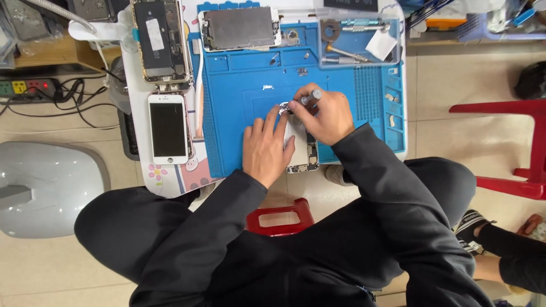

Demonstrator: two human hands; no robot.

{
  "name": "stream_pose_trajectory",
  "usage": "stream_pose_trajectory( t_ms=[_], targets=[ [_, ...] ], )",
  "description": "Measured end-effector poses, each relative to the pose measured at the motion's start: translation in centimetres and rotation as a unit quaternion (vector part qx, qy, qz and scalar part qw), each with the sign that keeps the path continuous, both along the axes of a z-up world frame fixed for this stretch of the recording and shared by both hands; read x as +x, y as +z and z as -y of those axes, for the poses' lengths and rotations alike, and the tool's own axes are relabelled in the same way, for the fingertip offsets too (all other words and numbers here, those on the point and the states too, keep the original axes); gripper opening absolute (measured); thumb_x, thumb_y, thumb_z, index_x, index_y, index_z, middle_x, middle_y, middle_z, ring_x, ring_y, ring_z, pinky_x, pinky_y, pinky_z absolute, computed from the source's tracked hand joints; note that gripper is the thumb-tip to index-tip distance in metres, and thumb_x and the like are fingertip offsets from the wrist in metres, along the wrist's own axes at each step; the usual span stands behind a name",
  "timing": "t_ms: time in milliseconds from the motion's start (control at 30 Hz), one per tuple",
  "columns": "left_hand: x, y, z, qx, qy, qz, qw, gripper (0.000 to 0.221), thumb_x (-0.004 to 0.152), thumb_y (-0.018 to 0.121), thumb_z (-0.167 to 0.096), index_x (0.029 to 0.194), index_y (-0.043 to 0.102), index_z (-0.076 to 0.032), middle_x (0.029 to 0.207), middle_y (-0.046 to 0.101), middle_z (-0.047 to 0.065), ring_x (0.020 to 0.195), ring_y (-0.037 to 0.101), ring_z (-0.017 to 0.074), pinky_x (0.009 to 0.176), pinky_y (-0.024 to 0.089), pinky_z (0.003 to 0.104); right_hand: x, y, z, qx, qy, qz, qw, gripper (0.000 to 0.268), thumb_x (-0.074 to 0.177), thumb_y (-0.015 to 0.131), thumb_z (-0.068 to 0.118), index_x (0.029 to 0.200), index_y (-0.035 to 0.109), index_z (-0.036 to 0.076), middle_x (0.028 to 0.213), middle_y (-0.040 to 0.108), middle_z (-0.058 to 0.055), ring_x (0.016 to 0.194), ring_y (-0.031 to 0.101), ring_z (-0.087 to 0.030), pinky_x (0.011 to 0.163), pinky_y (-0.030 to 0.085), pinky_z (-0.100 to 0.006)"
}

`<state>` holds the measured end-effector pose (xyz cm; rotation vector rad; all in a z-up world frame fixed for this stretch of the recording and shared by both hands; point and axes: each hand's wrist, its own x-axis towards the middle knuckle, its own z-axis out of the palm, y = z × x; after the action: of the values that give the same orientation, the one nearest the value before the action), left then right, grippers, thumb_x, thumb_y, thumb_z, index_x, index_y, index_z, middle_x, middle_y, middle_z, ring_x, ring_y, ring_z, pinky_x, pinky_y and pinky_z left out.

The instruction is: The person is repairing a disassembled smartphone on a blue work mat. They use a screwdriver to remove screws and tweezers to handle small internal components, placing them on the mat. The person also uses a small metal tool to pry or adjust parts within the phone's chassis.

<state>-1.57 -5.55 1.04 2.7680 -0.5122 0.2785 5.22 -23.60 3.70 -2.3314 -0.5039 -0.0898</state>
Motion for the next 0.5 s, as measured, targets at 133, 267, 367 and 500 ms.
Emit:
stream_pose_trajectory(
  t_ms=[133,267,367,500],
  targets=[
    [0.31,-0.18,-0.30,-0.014,-0.012,-0.022,1.000,0.053,0.092,0.073,-0.036,0.136,0.066,-0.007,0.143,0.052,0.014,0.093,0.055,0.0257,0.074,0.042,0.039,0.18,-0.91,-0.20,0.006,0.007,-0.020,1.000,0.007,0.109,0.064,0.019,0.107,0.064,0.012,0.074,0.075,-0.009,0.062,0.074,-0.027,0.061,0.061,-0.038],
    [0.40,-0.23,-0.46,-0.011,-0.017,-0.030,0.999,0.052,0.093,0.073,-0.037,0.136,0.065,-0.009,0.142,0.051,0.012,0.093,0.056,0.0243,0.074,0.042,0.038,-0.02,-0.78,-0.53,-0.001,0.017,-0.024,1.000,0.009,0.109,0.064,0.021,0.109,0.063,0.012,0.073,0.074,-0.010,0.063,0.074,-0.029,0.061,0.060,-0.040],
    [0.14,-0.15,-0.60,-0.011,-0.014,-0.036,0.999,0.052,0.093,0.074,-0.037,0.136,0.066,-0.010,0.142,0.052,0.012,0.092,0.055,0.0232,0.073,0.041,0.037,-0.25,-0.59,-0.74,-0.015,0.022,-0.024,0.999,0.011,0.108,0.066,0.022,0.109,0.063,0.011,0.072,0.074,-0.011,0.063,0.074,-0.030,0.060,0.060,-0.040],
    [0.35,-0.52,-0.50,-0.018,-0.016,-0.029,0.999,0.051,0.092,0.074,-0.036,0.134,0.066,-0.010,0.141,0.052,0.012,0.093,0.056,0.0239,0.072,0.042,0.038,0.05,-0.76,-0.48,-0.017,0.026,-0.021,0.999,0.011,0.107,0.066,0.023,0.108,0.063,0.013,0.075,0.076,-0.010,0.065,0.075,-0.030,0.062,0.061,-0.039]
  ],
)
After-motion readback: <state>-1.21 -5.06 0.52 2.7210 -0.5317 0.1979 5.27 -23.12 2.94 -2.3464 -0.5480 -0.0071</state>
